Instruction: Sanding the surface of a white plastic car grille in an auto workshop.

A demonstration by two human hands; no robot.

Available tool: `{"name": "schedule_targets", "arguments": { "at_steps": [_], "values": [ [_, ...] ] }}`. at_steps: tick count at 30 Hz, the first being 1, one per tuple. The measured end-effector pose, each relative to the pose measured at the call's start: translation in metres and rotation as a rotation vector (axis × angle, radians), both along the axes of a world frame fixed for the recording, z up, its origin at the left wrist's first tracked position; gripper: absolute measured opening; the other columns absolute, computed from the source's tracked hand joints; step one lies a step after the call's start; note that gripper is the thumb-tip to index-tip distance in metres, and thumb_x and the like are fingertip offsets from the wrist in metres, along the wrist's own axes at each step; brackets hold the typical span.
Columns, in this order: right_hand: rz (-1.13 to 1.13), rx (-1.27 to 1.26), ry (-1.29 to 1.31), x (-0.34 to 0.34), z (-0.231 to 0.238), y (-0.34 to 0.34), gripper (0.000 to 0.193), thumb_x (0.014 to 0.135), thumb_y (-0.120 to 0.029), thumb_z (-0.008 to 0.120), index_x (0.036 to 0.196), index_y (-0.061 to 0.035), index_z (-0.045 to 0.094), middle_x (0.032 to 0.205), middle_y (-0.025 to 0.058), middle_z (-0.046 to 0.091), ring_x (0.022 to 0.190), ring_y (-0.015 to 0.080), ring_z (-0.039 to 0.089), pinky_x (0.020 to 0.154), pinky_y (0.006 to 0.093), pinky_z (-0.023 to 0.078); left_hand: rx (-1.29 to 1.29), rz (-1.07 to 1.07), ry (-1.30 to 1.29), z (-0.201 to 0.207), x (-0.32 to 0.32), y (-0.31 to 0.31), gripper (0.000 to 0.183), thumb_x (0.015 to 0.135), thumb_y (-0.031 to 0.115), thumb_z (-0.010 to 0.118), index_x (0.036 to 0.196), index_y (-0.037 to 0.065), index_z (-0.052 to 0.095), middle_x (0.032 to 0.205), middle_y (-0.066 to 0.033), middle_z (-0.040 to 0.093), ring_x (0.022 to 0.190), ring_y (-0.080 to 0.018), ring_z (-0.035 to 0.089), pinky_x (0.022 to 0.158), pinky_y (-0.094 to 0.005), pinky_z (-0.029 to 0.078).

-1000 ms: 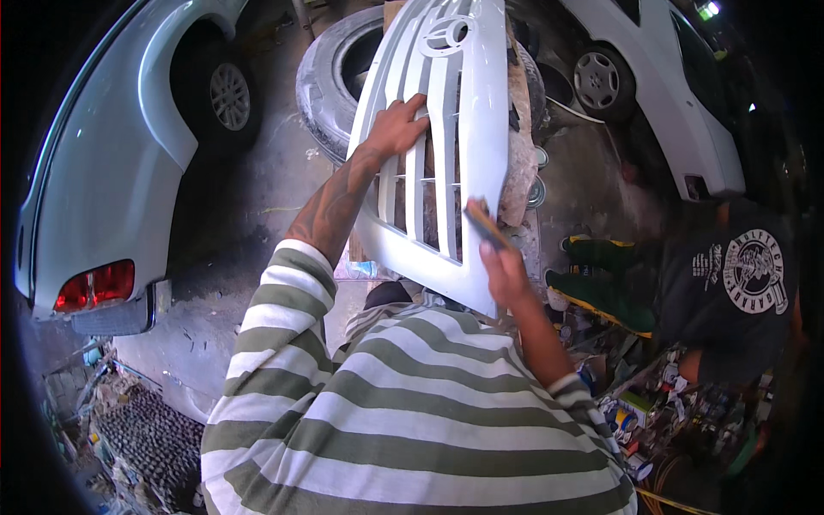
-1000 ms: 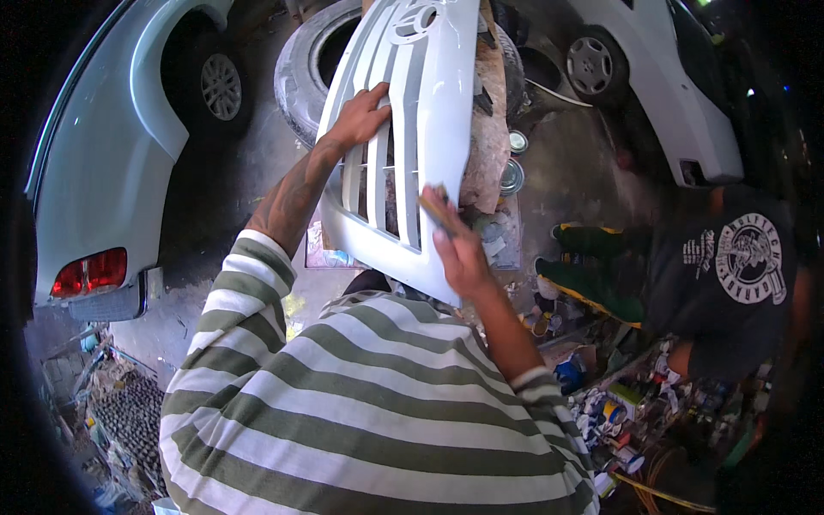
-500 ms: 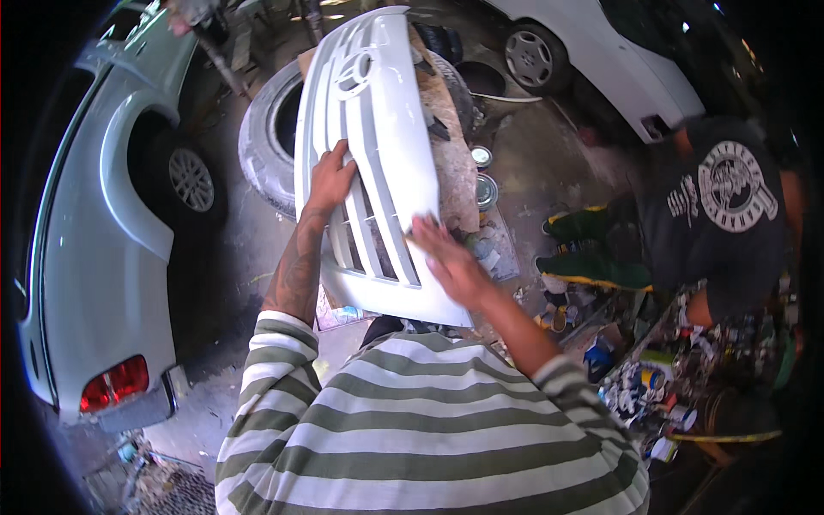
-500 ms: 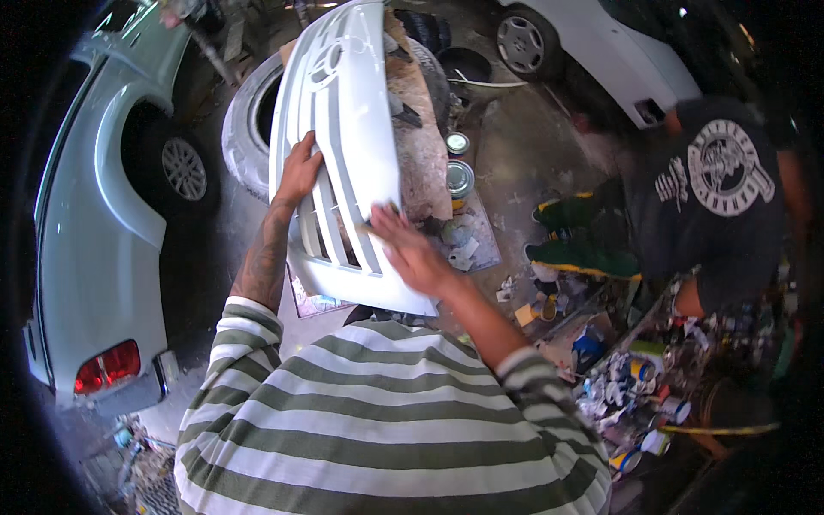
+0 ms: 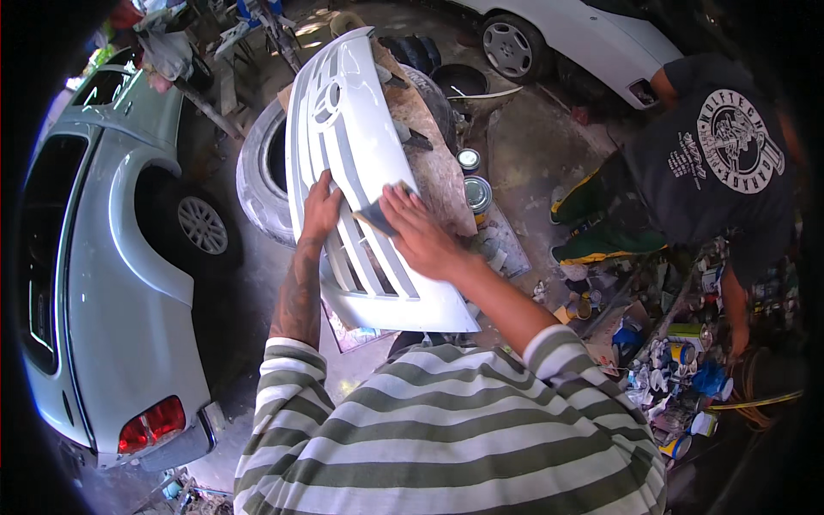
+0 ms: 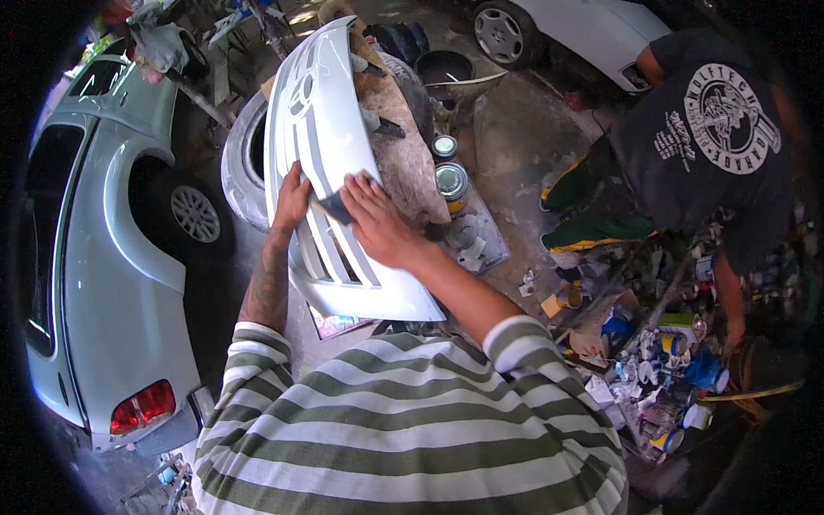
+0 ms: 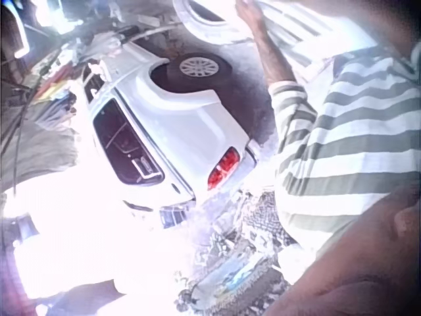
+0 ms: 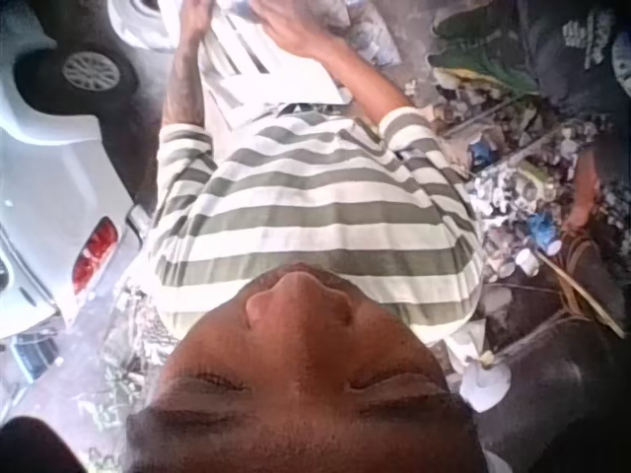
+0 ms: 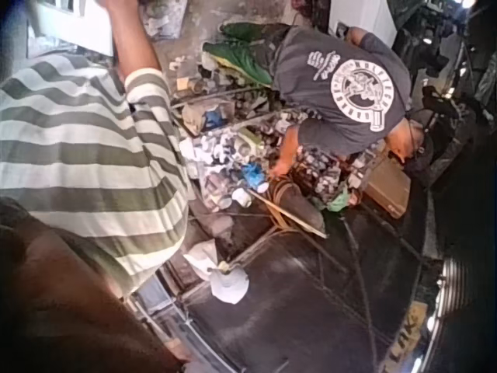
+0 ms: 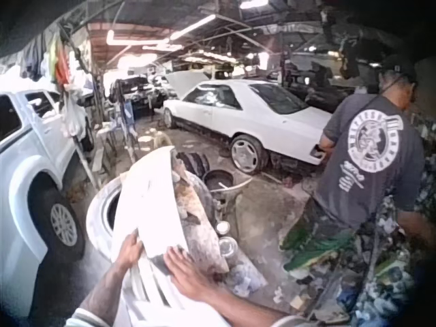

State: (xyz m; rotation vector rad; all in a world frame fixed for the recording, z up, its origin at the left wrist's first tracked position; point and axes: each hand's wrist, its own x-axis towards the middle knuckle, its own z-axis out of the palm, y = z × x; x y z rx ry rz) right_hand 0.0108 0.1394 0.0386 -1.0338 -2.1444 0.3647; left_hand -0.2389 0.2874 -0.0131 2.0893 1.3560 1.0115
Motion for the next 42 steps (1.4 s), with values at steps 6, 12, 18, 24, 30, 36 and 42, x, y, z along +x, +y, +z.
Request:
{"name": "schedule_targets", "arguments": {
  "at_steps": [6,12,18,24,30,36,42],
  "values": [
    [-0.013,-0.026,-0.064,0.007,-0.014,-0.031,0.063,0.097,-0.015,0.050,0.153,0.0069,0.028,0.162,0.0260,0.024,0.152,0.0412,0.019,0.124,0.0518,0.016,-0.073,0.066,0.023,0.005,0.014,-0.004,0.047,0.091,0.028,0.052,0.135,0.009,0.052,0.116,-0.0295,0.062,0.112,-0.0471,0.056,0.099,-0.0506,0.043],
    [-0.059,0.028,-0.071,-0.011,-0.009,-0.030,0.063,0.095,-0.015,0.050,0.150,0.0097,0.030,0.160,0.0283,0.026,0.150,0.0431,0.023,0.122,0.0529,0.019,-0.065,0.065,0.037,-0.001,-0.006,-0.006,0.050,0.089,0.028,0.053,0.135,0.008,0.051,0.117,-0.0297,0.062,0.112,-0.0479,0.056,0.098,-0.0503,0.044],
    [-0.040,0.087,-0.026,-0.006,-0.004,0.011,0.065,0.093,-0.009,0.049,0.154,0.0036,0.028,0.163,0.0218,0.025,0.152,0.0390,0.020,0.124,0.0505,0.016,-0.075,0.038,0.039,0.006,0.007,-0.005,0.051,0.090,0.027,0.052,0.137,0.006,0.051,0.117,-0.0299,0.061,0.111,-0.0478,0.056,0.099,-0.0501,0.044],
    [-0.033,-0.089,-0.028,-0.008,-0.009,-0.052,0.061,0.098,-0.012,0.048,0.152,0.0088,0.030,0.162,0.0258,0.023,0.153,0.0397,0.020,0.123,0.0516,0.017,0.003,0.036,0.027,-0.003,0.001,-0.010,0.052,0.091,0.024,0.052,0.136,-0.001,0.050,0.120,-0.0311,0.061,0.114,-0.0476,0.055,0.100,-0.0495,0.043],
    [-0.111,0.030,0.000,-0.008,0.011,0.018,0.058,0.100,-0.018,0.046,0.149,0.0092,0.033,0.159,0.0271,0.030,0.151,0.0400,0.024,0.123,0.0497,0.018,-0.071,-0.076,-0.125,-0.002,0.001,0.005,0.049,0.091,0.023,0.051,0.134,-0.001,0.051,0.122,-0.0309,0.060,0.116,-0.0476,0.055,0.101,-0.0491,0.042],
    [-0.187,-0.013,-0.034,-0.020,-0.002,-0.010,0.059,0.100,-0.020,0.045,0.148,0.0117,0.033,0.158,0.0309,0.029,0.150,0.0422,0.025,0.124,0.0488,0.018,-0.015,-0.018,0.027,-0.002,0.002,-0.002,0.051,0.090,0.021,0.051,0.136,-0.001,0.050,0.123,-0.0303,0.060,0.117,-0.0476,0.053,0.102,-0.0490,0.042],
    [-0.254,-0.183,-0.092,-0.021,0.018,0.065,0.057,0.103,-0.020,0.041,0.149,0.0114,0.031,0.157,0.0313,0.029,0.149,0.0435,0.024,0.124,0.0496,0.018,-0.065,-0.091,-0.095,-0.001,0.000,0.002,0.051,0.090,0.022,0.051,0.136,0.000,0.051,0.124,-0.0293,0.060,0.117,-0.0468,0.054,0.102,-0.0485,0.042]
  ]
}}
